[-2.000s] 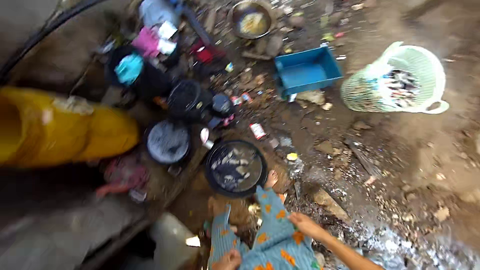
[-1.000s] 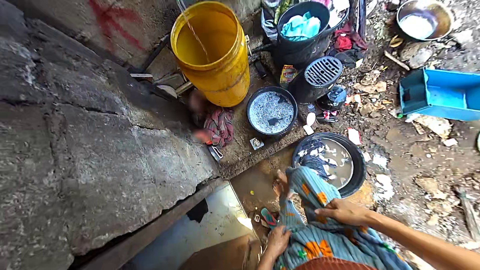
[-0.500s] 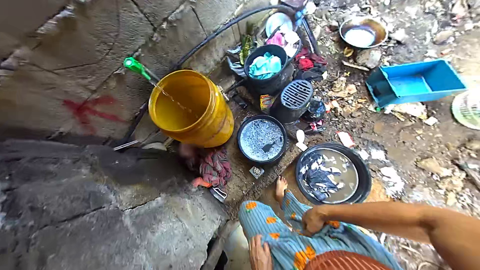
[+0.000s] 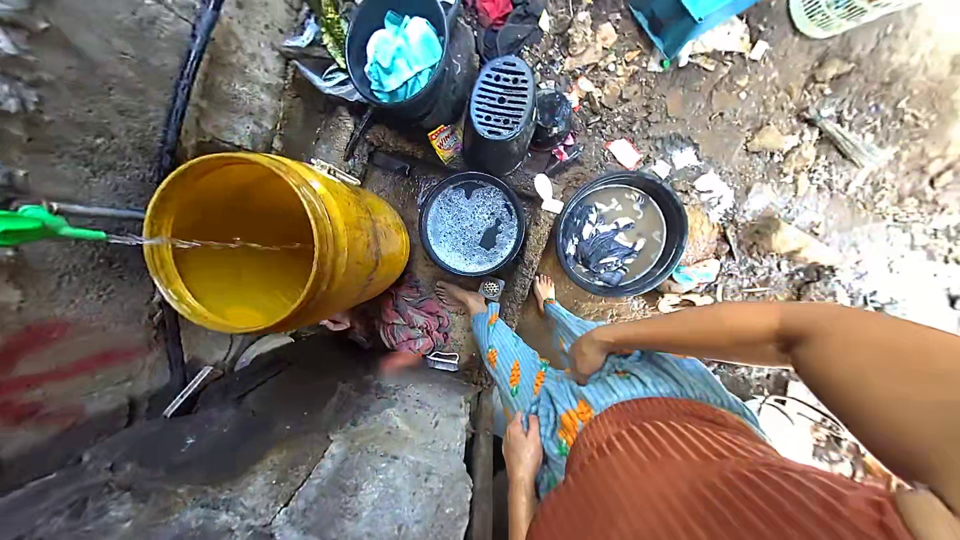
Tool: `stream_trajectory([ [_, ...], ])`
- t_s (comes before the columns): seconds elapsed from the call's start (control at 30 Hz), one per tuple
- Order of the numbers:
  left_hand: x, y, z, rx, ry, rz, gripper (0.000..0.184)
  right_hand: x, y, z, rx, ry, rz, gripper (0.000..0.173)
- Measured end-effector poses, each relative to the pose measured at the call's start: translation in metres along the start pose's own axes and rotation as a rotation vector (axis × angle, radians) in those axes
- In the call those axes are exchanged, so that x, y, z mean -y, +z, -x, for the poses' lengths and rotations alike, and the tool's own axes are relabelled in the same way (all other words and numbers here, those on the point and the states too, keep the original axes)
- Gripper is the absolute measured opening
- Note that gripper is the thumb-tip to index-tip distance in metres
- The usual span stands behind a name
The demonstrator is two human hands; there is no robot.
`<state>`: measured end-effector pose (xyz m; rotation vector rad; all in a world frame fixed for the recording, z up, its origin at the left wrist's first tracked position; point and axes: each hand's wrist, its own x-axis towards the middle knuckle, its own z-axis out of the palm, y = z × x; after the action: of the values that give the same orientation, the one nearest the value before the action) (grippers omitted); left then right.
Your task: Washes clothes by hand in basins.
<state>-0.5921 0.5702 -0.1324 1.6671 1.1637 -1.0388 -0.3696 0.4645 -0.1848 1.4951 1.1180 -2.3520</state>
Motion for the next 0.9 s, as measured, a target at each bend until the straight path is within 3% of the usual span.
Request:
stream_trajectory([
  [0.13, 0.015, -0.004, -0.012, 0.020, 0.006, -0.058, 0.041, -0.006, 0.004, -0.010, -0.013, -0.008, -0.117, 0.049],
  [0.3, 0.009, -0.013, 0.042, 0.119, 0.057, -0.127, 0.035, -0.015, 0.013, -0.011, 0.019, -0.041, -0.091, 0.050],
  [0.43, 0.006, 0.006, 0.034, 0.180, 0.163, 0.054, 0.038, -0.030, 0.019, -0.005, 0.068, 0.024, -0.059, 0.053],
  [0.57, 0.004, 0.016, 0.031, 0.248, 0.119, 0.162, 0.045, -0.033, 0.027, -0.006, 0.118, 0.017, -0.039, 0.054],
  [0.67, -0.010, 0.006, 0.030, 0.259, 0.118, 0.014, 0.049, -0.038, 0.032, -0.017, 0.123, 0.009, -0.032, 0.054],
  [0.77, -0.023, -0.002, 0.016, 0.381, 0.121, -0.159, 0.052, -0.040, 0.039, -0.028, 0.153, -0.014, -0.064, 0.055],
  [0.9, -0.024, -0.014, -0.012, 0.505, 0.181, -0.203, 0.047, -0.047, 0.047, -0.044, 0.163, -0.009, -0.140, 0.057],
])
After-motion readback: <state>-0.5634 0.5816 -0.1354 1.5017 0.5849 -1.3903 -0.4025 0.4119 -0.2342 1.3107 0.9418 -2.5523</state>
